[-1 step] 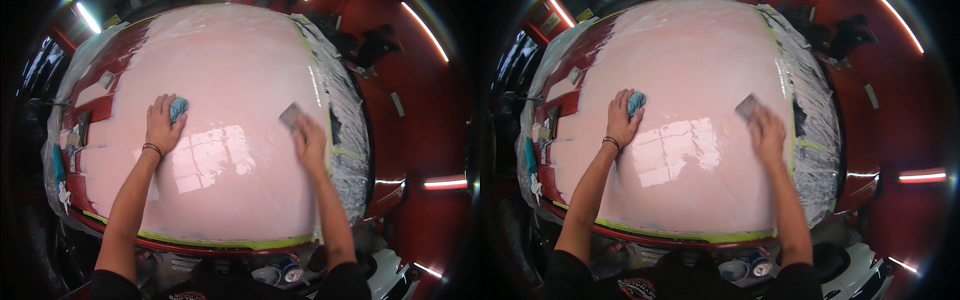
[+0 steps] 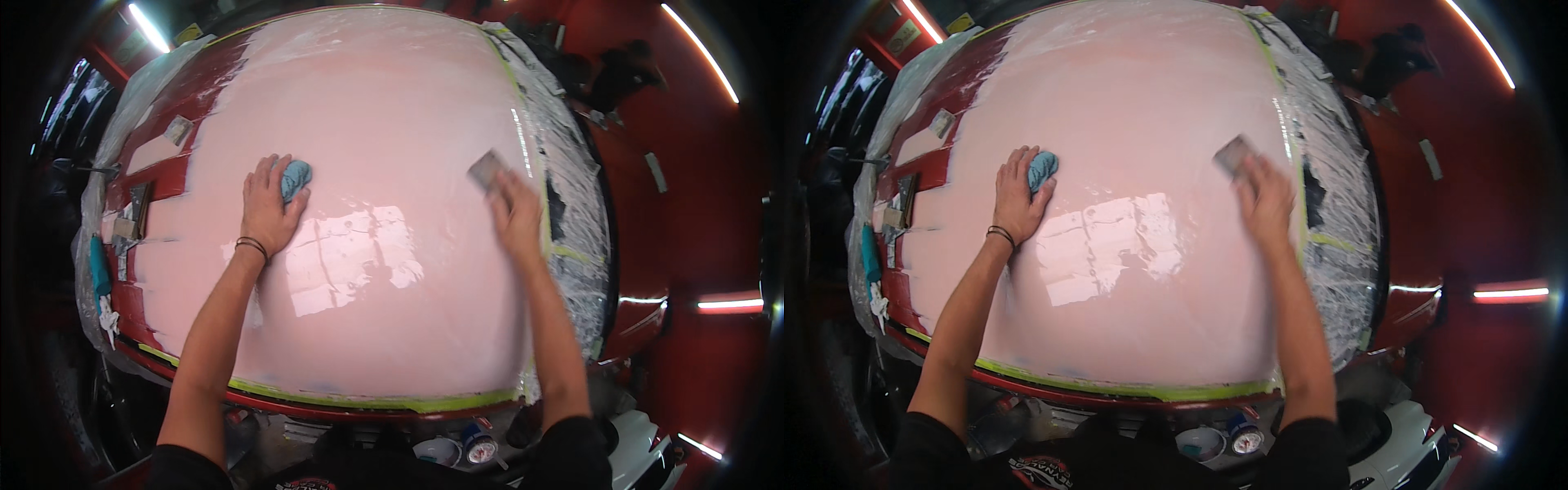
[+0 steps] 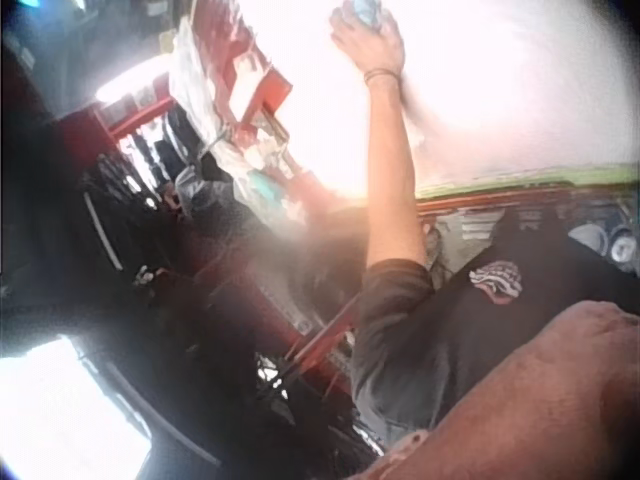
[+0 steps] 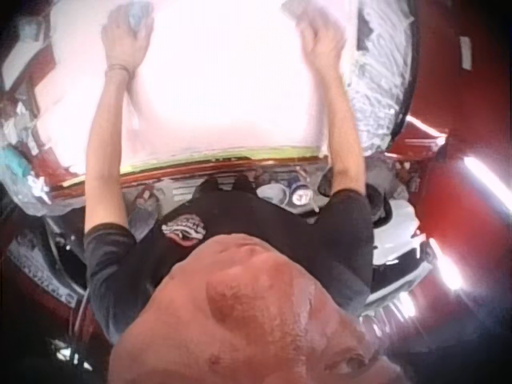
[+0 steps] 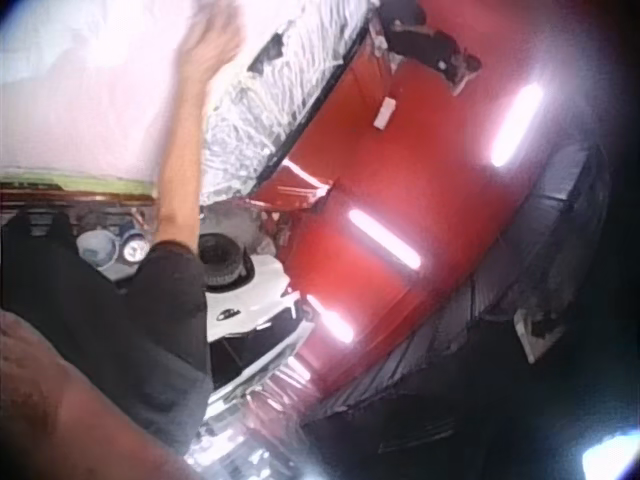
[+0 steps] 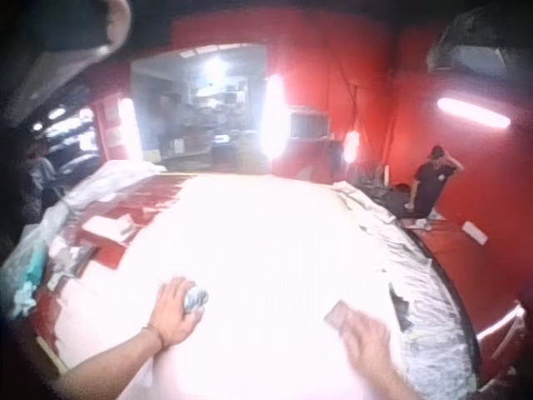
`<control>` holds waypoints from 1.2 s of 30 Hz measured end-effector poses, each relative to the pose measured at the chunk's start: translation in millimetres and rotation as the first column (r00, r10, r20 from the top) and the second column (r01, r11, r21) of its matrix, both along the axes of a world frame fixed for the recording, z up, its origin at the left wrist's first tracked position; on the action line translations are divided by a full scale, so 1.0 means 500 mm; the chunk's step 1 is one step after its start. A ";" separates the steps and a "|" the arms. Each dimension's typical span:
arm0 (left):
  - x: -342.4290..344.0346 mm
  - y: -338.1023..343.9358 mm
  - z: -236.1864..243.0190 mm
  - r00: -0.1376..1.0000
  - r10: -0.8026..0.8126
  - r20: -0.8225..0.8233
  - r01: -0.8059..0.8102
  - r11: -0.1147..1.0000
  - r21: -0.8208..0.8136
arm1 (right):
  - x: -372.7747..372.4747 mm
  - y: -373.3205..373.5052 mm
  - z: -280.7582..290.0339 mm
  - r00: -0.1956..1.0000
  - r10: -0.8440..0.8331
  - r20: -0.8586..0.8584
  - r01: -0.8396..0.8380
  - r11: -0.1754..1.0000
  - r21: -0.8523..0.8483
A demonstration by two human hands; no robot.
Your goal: The person sands the roof of a car using a sanding block, occasionally wiping the surface with a cloth and rinsing the cloth in a bucket of water.
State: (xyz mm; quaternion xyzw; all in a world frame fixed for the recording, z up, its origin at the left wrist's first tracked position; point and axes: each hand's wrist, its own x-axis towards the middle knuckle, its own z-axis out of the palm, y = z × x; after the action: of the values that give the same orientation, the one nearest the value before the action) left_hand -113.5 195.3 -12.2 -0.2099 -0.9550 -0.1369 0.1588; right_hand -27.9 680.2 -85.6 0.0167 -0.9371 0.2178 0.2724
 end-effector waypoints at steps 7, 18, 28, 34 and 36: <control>-0.007 0.042 -0.006 0.999 -0.005 0.035 0.004 1.000 0.019 | -0.283 0.153 -0.003 0.974 -0.214 0.070 0.220 0.971 -0.098; -0.002 -0.017 0.002 0.997 0.080 0.006 -0.080 0.996 -0.048 | 0.209 -0.113 0.047 0.978 0.107 0.177 -0.110 0.994 0.007; -0.007 -0.029 -0.028 0.997 0.076 -0.004 -0.076 0.997 -0.013 | 0.147 -0.059 0.053 0.943 -0.138 0.302 0.158 0.987 -0.041; -0.004 -0.023 -0.031 0.994 0.102 -0.026 -0.103 0.994 -0.031 | 0.270 -0.118 0.135 0.841 -0.281 0.461 0.365 0.926 -0.100; -0.005 -0.001 -0.028 0.997 0.073 -0.017 -0.073 0.997 -0.008 | 0.253 -0.096 0.158 0.768 -0.379 0.516 0.469 0.882 -0.049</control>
State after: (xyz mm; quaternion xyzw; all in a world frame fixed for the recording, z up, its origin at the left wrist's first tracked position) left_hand -115.9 194.6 -26.1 -0.1765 -0.9612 -0.1251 0.1709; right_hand 98.4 632.1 -6.5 -0.2761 -0.9311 0.2288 0.0672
